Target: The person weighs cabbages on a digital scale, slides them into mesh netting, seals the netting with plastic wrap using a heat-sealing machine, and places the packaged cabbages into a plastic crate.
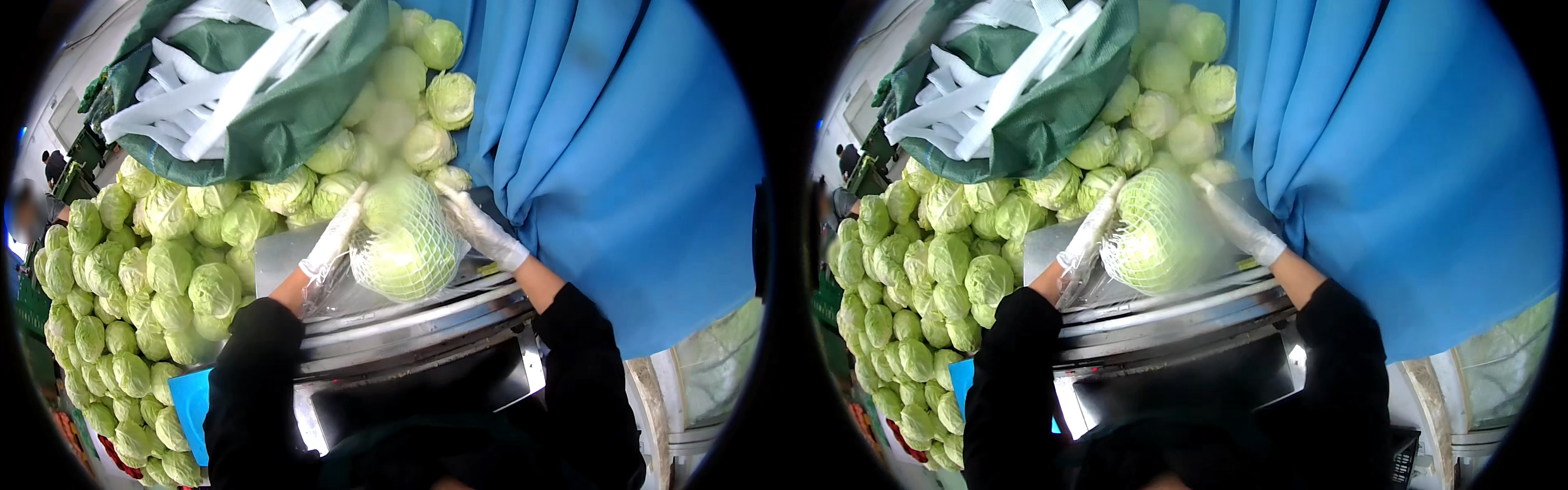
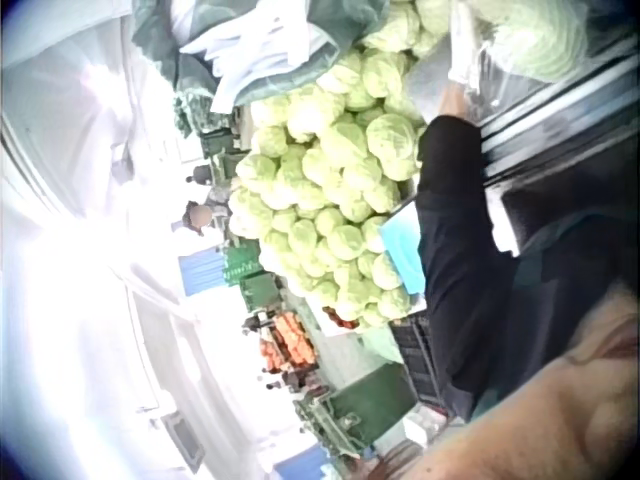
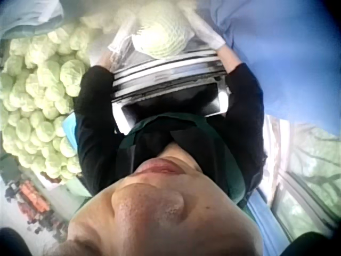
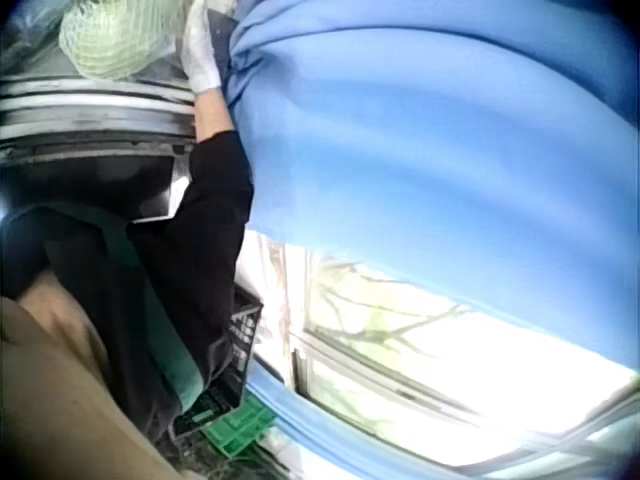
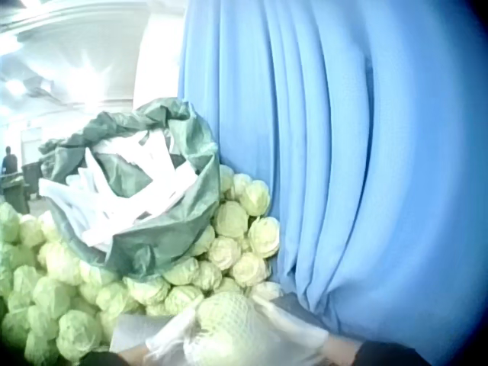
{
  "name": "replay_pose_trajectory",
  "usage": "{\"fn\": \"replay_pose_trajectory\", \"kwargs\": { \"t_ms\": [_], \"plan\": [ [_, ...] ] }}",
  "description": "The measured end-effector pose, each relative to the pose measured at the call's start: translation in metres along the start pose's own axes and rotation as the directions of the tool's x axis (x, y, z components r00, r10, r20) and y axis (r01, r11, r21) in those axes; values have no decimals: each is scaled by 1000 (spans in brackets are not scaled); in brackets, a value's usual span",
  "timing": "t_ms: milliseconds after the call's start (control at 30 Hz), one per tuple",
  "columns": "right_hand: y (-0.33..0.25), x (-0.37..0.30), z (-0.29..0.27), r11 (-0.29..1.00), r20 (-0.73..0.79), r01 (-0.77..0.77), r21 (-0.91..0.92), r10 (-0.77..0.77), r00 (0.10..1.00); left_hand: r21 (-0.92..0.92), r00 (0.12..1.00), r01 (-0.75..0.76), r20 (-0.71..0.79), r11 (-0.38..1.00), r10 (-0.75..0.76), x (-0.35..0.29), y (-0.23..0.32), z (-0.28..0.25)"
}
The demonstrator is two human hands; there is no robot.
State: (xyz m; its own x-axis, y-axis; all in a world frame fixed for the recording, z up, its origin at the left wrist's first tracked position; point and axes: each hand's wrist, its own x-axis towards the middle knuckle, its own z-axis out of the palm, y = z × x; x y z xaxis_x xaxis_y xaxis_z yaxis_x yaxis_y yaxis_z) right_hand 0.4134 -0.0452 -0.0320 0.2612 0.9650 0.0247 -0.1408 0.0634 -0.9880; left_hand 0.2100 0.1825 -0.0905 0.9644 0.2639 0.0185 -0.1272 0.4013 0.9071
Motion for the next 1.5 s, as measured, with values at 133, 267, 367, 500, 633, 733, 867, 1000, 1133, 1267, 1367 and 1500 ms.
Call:
{"fn": "replay_pose_trajectory", "kwargs": {
  "t_ms": [133, 267, 367, 500, 633, 733, 867, 1000, 1133, 1267, 1367, 1500],
  "plan": [
    [-20, -44, 4, 915, 212, 132, -381, -52, 976, -153, 995, -37, 82, 987, 50, -50, 21, 72],
    [-32, -51, 6, 698, 352, 225, -680, 41, 935, 354, 972, -126, 229, 927, 45, -78, 44, 81],
    [-23, -45, 6, 429, 349, 341, -836, -63, 935, 649, 968, -180, 252, 739, 15, -71, 47, 77],
    [-23, -37, 11, 313, 305, 326, -892, -116, 945, 895, 958, -287, 262, 341, 117, -56, 47, 65],
    [-34, -27, 17, 372, 299, 366, -853, -225, 927, 912, 932, -293, 206, 286, 298, -52, 44, 69],
    [-45, -32, 31, 655, 199, 301, -693, -227, 953, 630, 984, -148, 18, 762, 177, -59, 62, 81],
    [-67, -80, 72, 903, 67, -80, -422, 119, 991, 497, 969, 165, -244, 852, -46, -109, 112, 135],
    [-125, -153, 131, 945, 205, -248, -211, 291, 935, 288, 908, 333, -353, 898, -224, -198, 145, 204],
    [-120, -208, 156, 864, 315, -460, -204, 503, 805, 203, 827, 539, -311, 817, -468, -263, 113, 233],
    [-66, -239, 160, 699, 277, -657, -281, 715, 642, -42, 635, 768, -73, 639, -769, -276, 63, 232],
    [-31, -228, 151, 507, 424, -841, -190, 815, 396, -345, 642, 707, -53, 617, -765, -277, 9, 212],
    [-19, -229, 160, 578, 360, -793, -190, 793, 491, -410, 773, 587, 29, 698, -633, -283, -38, 186]
  ]
}}
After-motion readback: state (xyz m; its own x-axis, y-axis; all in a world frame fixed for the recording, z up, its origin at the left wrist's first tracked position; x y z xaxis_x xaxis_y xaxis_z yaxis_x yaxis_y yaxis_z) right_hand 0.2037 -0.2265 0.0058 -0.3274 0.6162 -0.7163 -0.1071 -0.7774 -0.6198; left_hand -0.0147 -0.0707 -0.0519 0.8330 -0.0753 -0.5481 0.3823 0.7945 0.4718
